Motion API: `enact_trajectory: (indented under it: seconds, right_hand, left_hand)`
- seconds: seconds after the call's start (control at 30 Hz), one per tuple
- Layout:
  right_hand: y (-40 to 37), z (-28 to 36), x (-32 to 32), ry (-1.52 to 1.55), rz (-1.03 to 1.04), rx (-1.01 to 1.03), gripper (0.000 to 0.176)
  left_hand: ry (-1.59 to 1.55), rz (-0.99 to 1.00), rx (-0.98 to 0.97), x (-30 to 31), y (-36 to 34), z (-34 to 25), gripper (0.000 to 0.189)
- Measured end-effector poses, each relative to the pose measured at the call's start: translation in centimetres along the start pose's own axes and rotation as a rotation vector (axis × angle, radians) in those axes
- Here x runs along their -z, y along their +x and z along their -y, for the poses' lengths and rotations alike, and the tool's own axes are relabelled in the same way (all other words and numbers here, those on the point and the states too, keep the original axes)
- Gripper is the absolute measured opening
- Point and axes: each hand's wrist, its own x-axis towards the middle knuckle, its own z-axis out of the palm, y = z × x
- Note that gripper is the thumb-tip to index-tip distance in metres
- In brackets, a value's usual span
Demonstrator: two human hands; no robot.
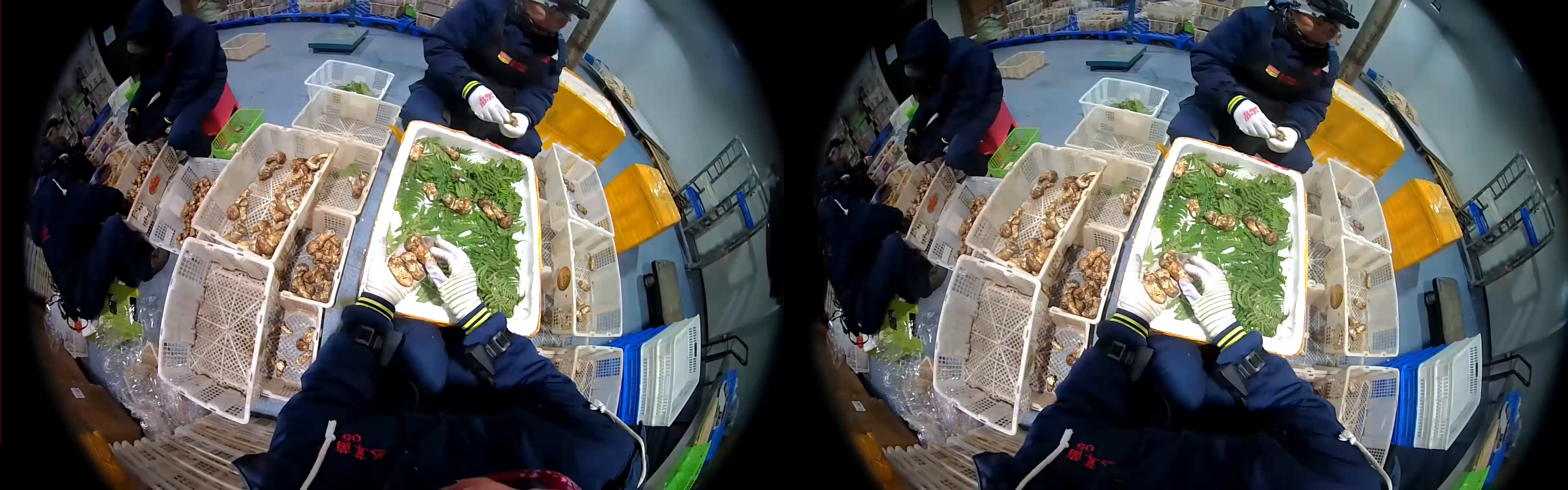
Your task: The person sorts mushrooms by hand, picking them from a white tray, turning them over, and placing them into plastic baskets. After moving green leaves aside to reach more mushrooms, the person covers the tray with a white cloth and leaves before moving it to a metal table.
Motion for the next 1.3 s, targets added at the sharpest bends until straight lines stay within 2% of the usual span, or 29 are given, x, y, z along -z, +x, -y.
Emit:
enact_trajectory:
  seconds: [0.07, 0.13, 0.17, 0.2, 0.27, 0.33, 0.4, 0.47, 0.53, 0.57, 0.73, 0.9, 0.93, 0.97, 1.0, 1.03, 1.07, 1.13, 1.17, 1.2, 1.3]
  right_hand:
    - [-0.2, 0.0, -0.2, 0.019, -0.024, 0.008, 0.034]
    - [-0.1, -0.4, -0.3, -0.025, -0.003, 0.014, 0.033]
    - [-0.2, -0.7, -0.5, -0.021, -0.013, 0.039, 0.032]
    - [-0.3, -0.9, -0.7, -0.018, -0.024, 0.059, 0.032]
    - [-0.4, -0.3, -0.6, 0.011, -0.018, 0.004, 0.03]
    - [-0.3, 0.1, -0.5, -0.005, -0.023, 0.005, 0.026]
    - [0.1, 0.7, -0.4, 0.037, -0.001, -0.002, 0.028]
    - [0.0, 1.5, -0.2, 0.092, 0.045, -0.047, 0.034]
    - [0.2, 0.7, -0.4, -0.169, 0.072, 0.125, 0.044]
    - [0.2, 0.3, -0.4, -0.181, 0.083, 0.134, 0.046]
    - [0.2, 0.2, -0.3, -0.188, 0.05, 0.141, 0.043]
    - [0.2, -0.6, -0.4, -0.242, 0.042, 0.208, 0.043]
    - [0.3, -0.9, -0.4, -0.271, 0.053, 0.221, 0.044]
    - [0.2, -1.3, -0.3, -0.281, 0.055, 0.223, 0.046]
    - [0.4, -0.9, -0.1, -0.258, 0.058, 0.207, 0.045]
    - [0.2, -0.6, 0.2, -0.138, 0.039, 0.119, 0.044]
    - [0.1, -0.4, 0.5, -0.015, 0.015, 0.035, 0.043]
    - [0.0, -1.7, 0.5, 0.051, -0.167, -0.003, 0.031]
    - [0.1, -2.1, 0.9, 0.072, -0.184, -0.056, 0.029]
    - [-0.1, -2.8, 1.4, 0.094, -0.2, -0.106, 0.027]
    - [-0.4, -3.6, 1.8, 0.104, -0.193, -0.204, 0.029]
  left_hand:
    - [0.044, -0.057, -0.031, 0.8, 0.4, 0.0, 0.077]
    - [0.006, 0.065, 0.053, 1.4, 0.5, -0.6, 0.075]
    - [0.076, -0.018, -0.087, 1.6, 1.0, -0.2, 0.072]
    - [0.015, -0.025, -0.027, 0.6, 0.3, -0.3, 0.063]
    - [0.042, -0.077, -0.061, -0.4, -0.3, 0.1, 0.061]
    - [0.031, -0.063, -0.019, 1.2, 0.4, -0.4, 0.059]
    - [0.015, -0.095, -0.035, 2.0, 0.9, -0.5, 0.068]
    - [0.029, -0.092, -0.042, 2.1, 0.9, -0.5, 0.068]
    - [0.015, -0.087, -0.022, 2.2, 1.0, -0.5, 0.067]
    - [-0.005, -0.083, 0.001, 2.3, 1.0, -0.6, 0.066]
    - [0.025, -0.01, -0.003, 1.2, 0.1, -0.6, 0.062]
    - [-0.03, -0.032, -0.017, 2.1, 0.6, -0.8, 0.06]
    - [0.022, -0.144, -0.033, -1.1, -0.5, -0.3, 0.061]
    - [0.034, -0.074, -0.026, -0.5, -0.2, -0.2, 0.063]
    - [0.047, -0.007, -0.014, 0.3, 0.0, -0.2, 0.064]
    - [0.075, -0.059, -0.058, 0.2, 0.0, 0.0, 0.067]
    - [-0.054, 0.013, 0.009, 2.6, 1.1, -0.8, 0.075]
    - [0.08, -0.003, -0.032, -1.2, -0.8, 0.1, 0.078]
    - [0.002, -0.066, -0.041, -2.1, -0.9, 0.5, 0.081]
    - [0.012, -0.007, -0.016, -1.8, -0.7, 0.3, 0.082]
    - [-0.009, -0.018, -0.023, -1.3, -0.4, 0.4, 0.083]
